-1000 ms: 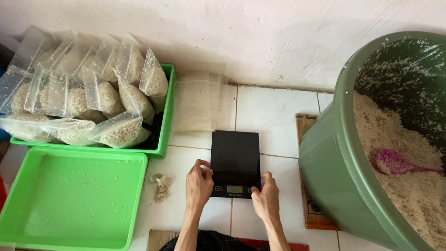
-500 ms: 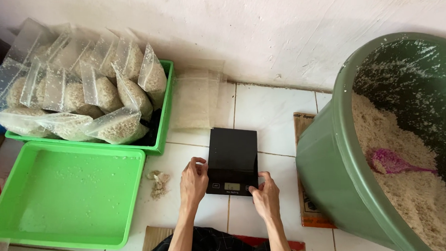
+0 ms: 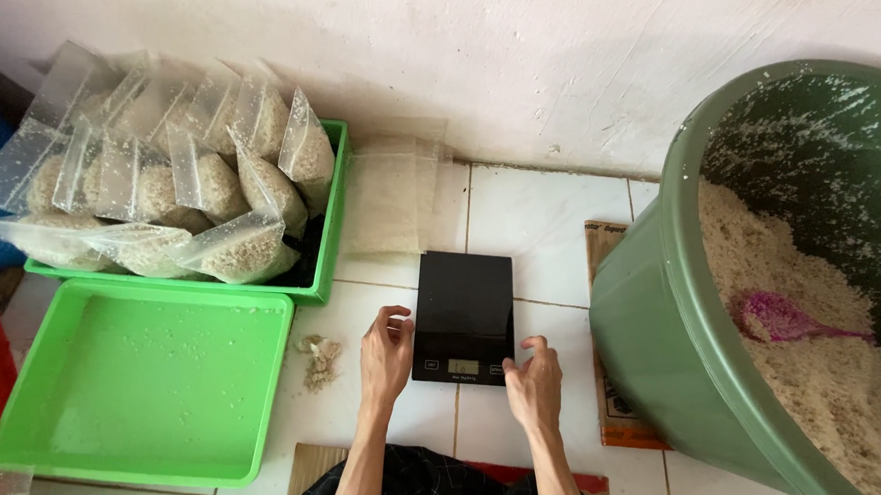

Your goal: Scooping granular food material into plastic bags and weighing them on a digital scale

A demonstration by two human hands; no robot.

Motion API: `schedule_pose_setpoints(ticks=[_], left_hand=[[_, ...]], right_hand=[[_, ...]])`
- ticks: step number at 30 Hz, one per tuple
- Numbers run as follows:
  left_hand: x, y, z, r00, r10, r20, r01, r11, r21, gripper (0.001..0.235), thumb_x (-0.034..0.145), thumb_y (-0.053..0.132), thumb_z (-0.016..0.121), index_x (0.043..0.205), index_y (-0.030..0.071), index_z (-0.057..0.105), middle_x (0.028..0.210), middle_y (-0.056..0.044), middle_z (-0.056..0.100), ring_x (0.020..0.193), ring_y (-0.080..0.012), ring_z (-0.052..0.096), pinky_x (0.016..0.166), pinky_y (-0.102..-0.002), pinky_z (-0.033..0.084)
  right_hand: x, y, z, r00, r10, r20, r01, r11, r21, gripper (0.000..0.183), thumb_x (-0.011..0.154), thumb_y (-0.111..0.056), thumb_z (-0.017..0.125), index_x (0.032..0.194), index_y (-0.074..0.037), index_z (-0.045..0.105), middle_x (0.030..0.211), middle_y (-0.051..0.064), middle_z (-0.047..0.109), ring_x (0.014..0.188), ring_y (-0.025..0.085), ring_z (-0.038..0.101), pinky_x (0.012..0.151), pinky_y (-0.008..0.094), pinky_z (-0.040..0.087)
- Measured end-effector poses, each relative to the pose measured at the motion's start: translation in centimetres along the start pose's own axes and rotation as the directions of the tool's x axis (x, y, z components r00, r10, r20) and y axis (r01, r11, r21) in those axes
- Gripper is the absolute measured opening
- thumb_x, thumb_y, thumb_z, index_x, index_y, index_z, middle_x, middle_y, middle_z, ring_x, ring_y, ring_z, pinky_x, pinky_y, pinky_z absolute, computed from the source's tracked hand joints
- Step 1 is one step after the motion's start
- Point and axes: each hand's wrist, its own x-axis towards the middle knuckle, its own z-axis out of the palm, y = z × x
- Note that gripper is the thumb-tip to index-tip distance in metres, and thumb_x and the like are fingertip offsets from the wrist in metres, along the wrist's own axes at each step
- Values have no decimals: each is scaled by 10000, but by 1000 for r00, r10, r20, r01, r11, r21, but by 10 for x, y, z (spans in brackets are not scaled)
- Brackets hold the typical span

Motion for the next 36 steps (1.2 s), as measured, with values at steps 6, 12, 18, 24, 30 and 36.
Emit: schedule_pose_setpoints(ticks=[6,12,18,24,30,36], left_hand=[[-6,-3,-5,1000,-16,13,18,984,-175,192,878,36,541,1039,46,645,792,-63,700,670,-158,640,631,-308,524],[-23,10,-23,999,-23,38,35,927,-373,304,1009,259,498,1171,31,617,1073,-219,695,989,-323,679,927,-458,514],[-50,52,-5,991,58,122,0,901,-433,805,883,648,286,1462,96,375,1480,-199,442,1394,-324,407,1148,-533,296],[-75,60,24,969,129,213,-84,974,-208,587,922,421,431,1409,94,459,1550,-162,311,1390,-351,388,1090,-506,358],[-68,59,24,980,129,153,-109,985,-132,380,930,227,542,1284,92,559,1460,-105,430,1344,-306,445,1044,-424,411],[20,10,48,892,399,-213,-333,898,289,582,777,115,679,1287,35,412,1266,-235,436,1100,-425,502,969,-528,411]], right_hand=[[7,13,8,990,-85,-109,96,990,99,260,830,-117,643,1076,-72,574,874,91,483,733,209,516,651,354,465],[-13,-7,-12,977,-95,-190,180,846,502,228,855,-80,639,1079,-71,600,904,116,466,896,241,523,871,398,461],[-39,-39,-9,941,-339,5,200,564,801,658,873,-458,406,1424,-99,428,1323,90,552,1292,220,466,1049,437,349],[-63,-48,10,849,-522,78,276,565,778,744,950,-587,206,1532,-126,250,1602,103,264,1478,293,259,1172,508,210],[-18,-12,9,979,-195,-62,194,787,586,289,863,-147,569,1130,-56,632,1088,113,524,1034,243,520,900,377,426],[-20,-9,29,969,-227,-96,247,910,333,246,766,11,620,990,-89,622,992,77,512,918,195,548,775,322,489]])
